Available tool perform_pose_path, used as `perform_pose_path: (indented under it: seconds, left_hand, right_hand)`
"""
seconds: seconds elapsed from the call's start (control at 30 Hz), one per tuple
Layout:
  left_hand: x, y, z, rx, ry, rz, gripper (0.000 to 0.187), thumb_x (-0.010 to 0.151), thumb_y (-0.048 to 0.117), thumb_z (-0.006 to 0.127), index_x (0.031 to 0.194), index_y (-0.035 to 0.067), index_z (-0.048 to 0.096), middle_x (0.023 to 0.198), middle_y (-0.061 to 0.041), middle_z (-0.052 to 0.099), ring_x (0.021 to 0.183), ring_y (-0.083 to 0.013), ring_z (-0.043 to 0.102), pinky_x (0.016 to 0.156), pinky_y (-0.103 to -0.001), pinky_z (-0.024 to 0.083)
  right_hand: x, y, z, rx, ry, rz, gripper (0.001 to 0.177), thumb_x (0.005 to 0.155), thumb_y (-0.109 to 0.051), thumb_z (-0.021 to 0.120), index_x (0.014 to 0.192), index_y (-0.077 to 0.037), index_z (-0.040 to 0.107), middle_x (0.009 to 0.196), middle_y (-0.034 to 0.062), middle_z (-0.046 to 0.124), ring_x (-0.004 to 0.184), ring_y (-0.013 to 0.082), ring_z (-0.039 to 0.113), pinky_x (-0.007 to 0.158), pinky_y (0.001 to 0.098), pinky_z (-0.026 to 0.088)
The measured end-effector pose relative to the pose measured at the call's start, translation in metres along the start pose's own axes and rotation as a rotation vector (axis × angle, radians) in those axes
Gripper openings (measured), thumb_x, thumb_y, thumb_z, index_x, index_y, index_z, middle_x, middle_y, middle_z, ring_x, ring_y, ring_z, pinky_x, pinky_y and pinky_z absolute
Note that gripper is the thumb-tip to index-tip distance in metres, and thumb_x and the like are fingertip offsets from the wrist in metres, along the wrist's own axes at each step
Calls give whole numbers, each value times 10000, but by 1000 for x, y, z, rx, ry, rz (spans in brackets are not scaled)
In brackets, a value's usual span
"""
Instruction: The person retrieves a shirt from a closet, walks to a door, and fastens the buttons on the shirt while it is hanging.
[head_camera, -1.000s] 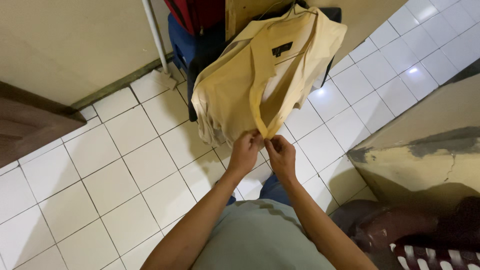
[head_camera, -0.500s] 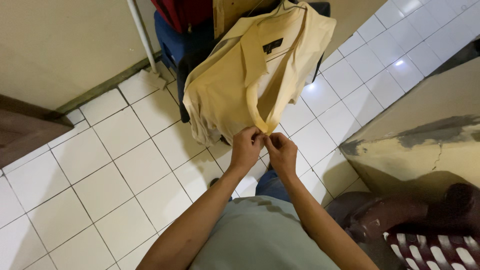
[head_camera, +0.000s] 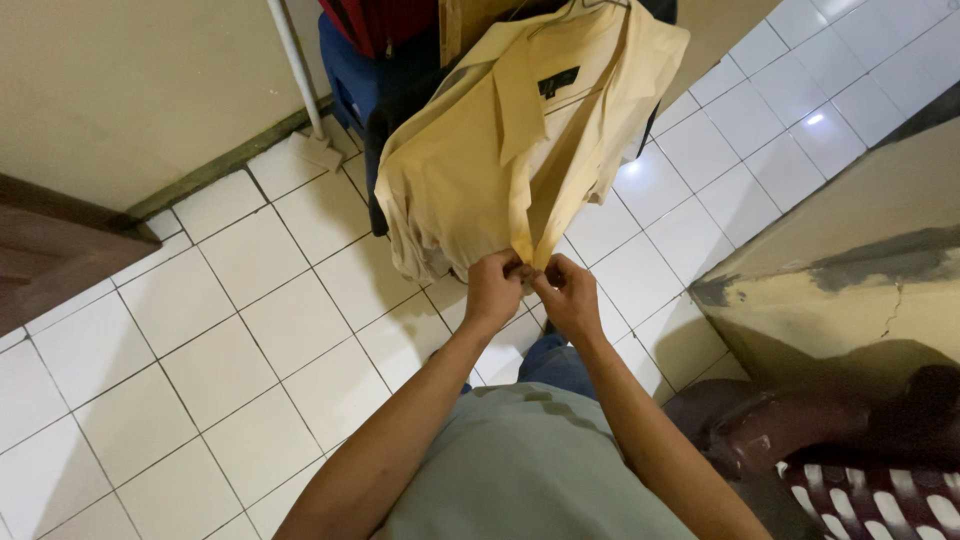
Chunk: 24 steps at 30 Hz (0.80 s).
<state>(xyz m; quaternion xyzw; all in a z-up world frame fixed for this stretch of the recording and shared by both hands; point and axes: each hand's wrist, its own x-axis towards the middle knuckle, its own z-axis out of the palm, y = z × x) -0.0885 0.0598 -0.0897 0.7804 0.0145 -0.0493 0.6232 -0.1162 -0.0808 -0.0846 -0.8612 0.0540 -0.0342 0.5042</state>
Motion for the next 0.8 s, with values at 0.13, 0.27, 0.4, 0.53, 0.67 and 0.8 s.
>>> perform_pose_path:
  seconds: [0.13,0.27,0.4,0.53,0.67,0.8]
  left_hand:
    - [-1,-1,-3,43,33,-21,127,848,35,687,955,3,746,860,-176,760,791,-287,768,726,-362,573]
    - [-4,3,-5,64,18,19,103,868,65,704,938,2,744,879,-188,760,802,-309,751,731,-376,560]
    - [-5,-3,4,12,-5,-44,127,894,98,693,976,5,720,884,-175,759,819,-304,752,754,-378,560]
    - [-2,-40,7,-133,49,-91,186,961,151,676,1079,7,692,986,-143,765,921,-265,748,815,-364,565]
    - [-5,-65,15,5,44,233,411,922,108,748,1277,-44,609,1218,-239,640,1080,-299,633,886,-390,512]
    - [-11,-53,15,-122,-244,-62,317,936,145,703,1225,15,689,1048,-137,765,910,-181,705,796,-324,553]
  right_hand:
    - [-1,-4,7,66,13,43,186,903,-144,707,901,39,673,711,75,691,670,87,623,644,275,522]
    - [-2,-7,5,0,68,152,188,887,-153,713,925,30,699,710,70,710,653,93,635,633,277,522]
    - [-3,-4,2,5,108,157,203,905,-154,711,940,45,694,735,62,717,675,98,652,652,269,529]
    - [-4,0,3,349,-11,111,186,1008,-97,584,1110,47,640,958,90,700,862,138,661,779,310,556]
    - [-6,4,4,597,-116,173,211,1071,-114,492,1216,16,574,1060,104,660,908,157,690,835,340,609]
    - [-4,6,7,620,-10,239,169,1081,-138,519,1137,18,550,986,124,656,850,177,674,782,340,608]
